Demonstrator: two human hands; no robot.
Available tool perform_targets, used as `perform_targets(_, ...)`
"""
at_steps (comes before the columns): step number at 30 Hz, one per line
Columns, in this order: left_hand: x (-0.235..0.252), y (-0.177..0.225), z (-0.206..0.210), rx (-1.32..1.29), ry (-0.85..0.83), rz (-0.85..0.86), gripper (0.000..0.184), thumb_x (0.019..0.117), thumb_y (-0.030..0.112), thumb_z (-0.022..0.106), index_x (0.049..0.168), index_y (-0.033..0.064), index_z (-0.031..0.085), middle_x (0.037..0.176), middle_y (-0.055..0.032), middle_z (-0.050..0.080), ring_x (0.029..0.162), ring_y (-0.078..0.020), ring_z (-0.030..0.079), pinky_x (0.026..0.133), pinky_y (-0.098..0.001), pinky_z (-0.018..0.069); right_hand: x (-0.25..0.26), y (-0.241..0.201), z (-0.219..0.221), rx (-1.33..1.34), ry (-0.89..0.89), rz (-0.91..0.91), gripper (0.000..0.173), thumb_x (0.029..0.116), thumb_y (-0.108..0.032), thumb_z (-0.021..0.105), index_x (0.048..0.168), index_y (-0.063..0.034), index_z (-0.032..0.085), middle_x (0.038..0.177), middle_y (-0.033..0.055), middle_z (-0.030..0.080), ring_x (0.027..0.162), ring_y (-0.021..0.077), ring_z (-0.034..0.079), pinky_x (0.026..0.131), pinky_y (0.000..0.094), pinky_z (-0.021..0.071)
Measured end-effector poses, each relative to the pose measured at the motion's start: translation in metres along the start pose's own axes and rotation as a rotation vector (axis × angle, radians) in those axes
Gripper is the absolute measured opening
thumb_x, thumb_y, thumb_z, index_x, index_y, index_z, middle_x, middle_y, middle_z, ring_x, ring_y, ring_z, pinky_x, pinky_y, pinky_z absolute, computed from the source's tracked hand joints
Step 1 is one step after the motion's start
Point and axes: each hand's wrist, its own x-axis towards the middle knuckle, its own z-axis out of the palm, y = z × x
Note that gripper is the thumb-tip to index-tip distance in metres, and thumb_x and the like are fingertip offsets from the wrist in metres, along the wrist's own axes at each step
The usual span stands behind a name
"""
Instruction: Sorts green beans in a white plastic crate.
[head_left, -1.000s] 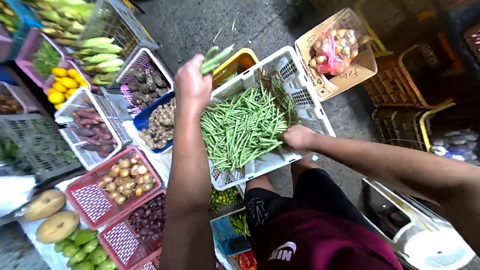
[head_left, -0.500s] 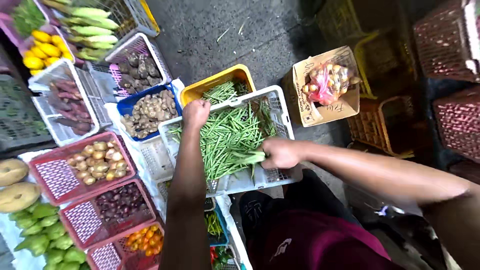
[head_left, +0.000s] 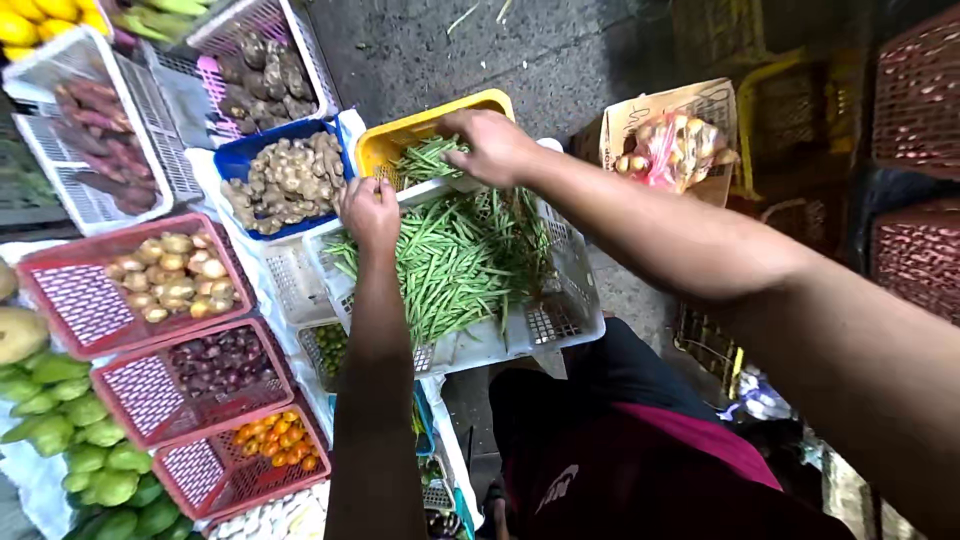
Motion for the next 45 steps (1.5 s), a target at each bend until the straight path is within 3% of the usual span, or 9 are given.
perform_targets(2, -0.021, 0.014, -0.009, -0.099, 0.048, 0.123, 0.028, 0.1028, 0.022, 0.054, 0.116, 0.0081, 0.075, 0.12, -0.0137, 0.069, 0.118, -0.0314, 0.062, 0.105, -0.0508, 0.0468, -0.063, 0.0, 0.007, 0.186, 0.178, -0.01, 0.023, 0.1017, -0.026, 0.056, 0.112, -0.01, 0.07, 0.099, 0.0058, 0.071, 0.092, 0.0194, 0.069, 0.086, 0.0477, 0.0583)
perform_targets(4, -0.051, 0.047, -0.009, -0.165, -0.091, 0.167, 0.028, 0.1025, 0.017, 0.055, 0.118, 0.005, 0.075, 0.114, -0.0155, 0.072, 0.105, -0.0303, 0.069, 0.095, -0.0504, 0.0552, -0.13, 0.002, 0.039, 0.336, 0.121, 0.148, 0.017, 0.1023, -0.019, 0.056, 0.103, -0.0095, 0.07, 0.086, 0.0065, 0.068, 0.075, 0.0199, 0.067, 0.069, 0.048, 0.0588)
perform_targets(8, -0.061, 0.096, 0.045, 0.013, -0.591, 0.032, 0.032, 0.1042, 0.027, 0.052, 0.121, 0.0116, 0.074, 0.117, -0.0147, 0.074, 0.111, -0.0332, 0.07, 0.096, -0.0589, 0.0543, -0.194, 0.014, 0.116, 0.355, -0.396, 0.552, 0.036, 0.1004, -0.027, 0.059, 0.132, -0.0122, 0.063, 0.123, 0.0159, 0.068, 0.114, 0.0339, 0.066, 0.099, 0.0604, 0.0509)
perform_targets(16, -0.036, 0.116, 0.1, 0.337, -0.652, 0.0, 0.031, 0.1009, 0.031, 0.056, 0.109, 0.0059, 0.073, 0.111, -0.0189, 0.073, 0.107, -0.0377, 0.071, 0.085, -0.0615, 0.0567, -0.215, 0.021, 0.164, 0.311, -0.446, 0.704, 0.06, 0.0968, -0.029, 0.064, 0.15, -0.0086, 0.047, 0.152, 0.0195, 0.049, 0.135, 0.0373, 0.053, 0.109, 0.059, 0.0453)
perform_targets(22, -0.056, 0.096, 0.067, 0.015, -0.548, 0.041, 0.022, 0.0932, 0.028, 0.068, 0.1, 0.0075, 0.072, 0.108, -0.0132, 0.07, 0.104, -0.032, 0.067, 0.091, -0.0575, 0.0539, -0.209, 0.026, 0.16, 0.304, -0.326, 0.762, 0.056, 0.0981, -0.03, 0.065, 0.148, -0.0095, 0.049, 0.149, 0.019, 0.051, 0.127, 0.038, 0.06, 0.102, 0.0599, 0.0511)
perform_targets(26, -0.103, 0.073, 0.014, -0.277, -0.374, 0.099, 0.011, 0.0868, 0.015, 0.071, 0.094, 0.0071, 0.072, 0.104, -0.0093, 0.063, 0.087, -0.0218, 0.062, 0.074, -0.0419, 0.0542, -0.204, 0.02, 0.154, 0.31, -0.221, 0.664, 0.046, 0.0978, -0.025, 0.066, 0.141, -0.0121, 0.057, 0.142, 0.0164, 0.057, 0.121, 0.0362, 0.063, 0.099, 0.0593, 0.0532)
perform_targets(32, -0.131, 0.049, -0.064, -0.59, -0.159, 0.132, 0.011, 0.0938, 0.007, 0.063, 0.103, 0.0065, 0.07, 0.114, -0.0045, 0.073, 0.096, -0.014, 0.068, 0.075, -0.0327, 0.0552, -0.172, 0.029, 0.175, 0.146, -0.223, 0.533, 0.035, 0.0943, -0.024, 0.068, 0.126, -0.0102, 0.07, 0.127, 0.0154, 0.068, 0.117, 0.0364, 0.066, 0.097, 0.061, 0.0536)
perform_targets(42, -0.007, 0.047, -0.137, -0.821, 0.618, 0.436, 0.002, 0.1005, -0.002, 0.056, 0.101, -0.0028, 0.058, 0.088, -0.0065, 0.066, 0.076, -0.0142, 0.066, 0.064, -0.0302, 0.0571, -0.15, 0.028, 0.219, -0.134, -0.24, 0.267, 0.028, 0.0924, -0.012, 0.068, 0.12, -0.0087, 0.071, 0.134, 0.0172, 0.063, 0.128, 0.0395, 0.057, 0.095, 0.0638, 0.0512)
perform_targets(45, 0.026, 0.047, -0.109, -0.576, 0.483, 0.378, 0.015, 0.0975, 0.006, 0.059, 0.103, -0.007, 0.064, 0.091, -0.0104, 0.067, 0.078, -0.0103, 0.065, 0.069, -0.0266, 0.0558, -0.147, 0.029, 0.209, -0.182, -0.31, 0.21, 0.023, 0.0936, -0.007, 0.063, 0.114, -0.0059, 0.073, 0.133, 0.016, 0.064, 0.127, 0.0392, 0.058, 0.096, 0.0629, 0.051)
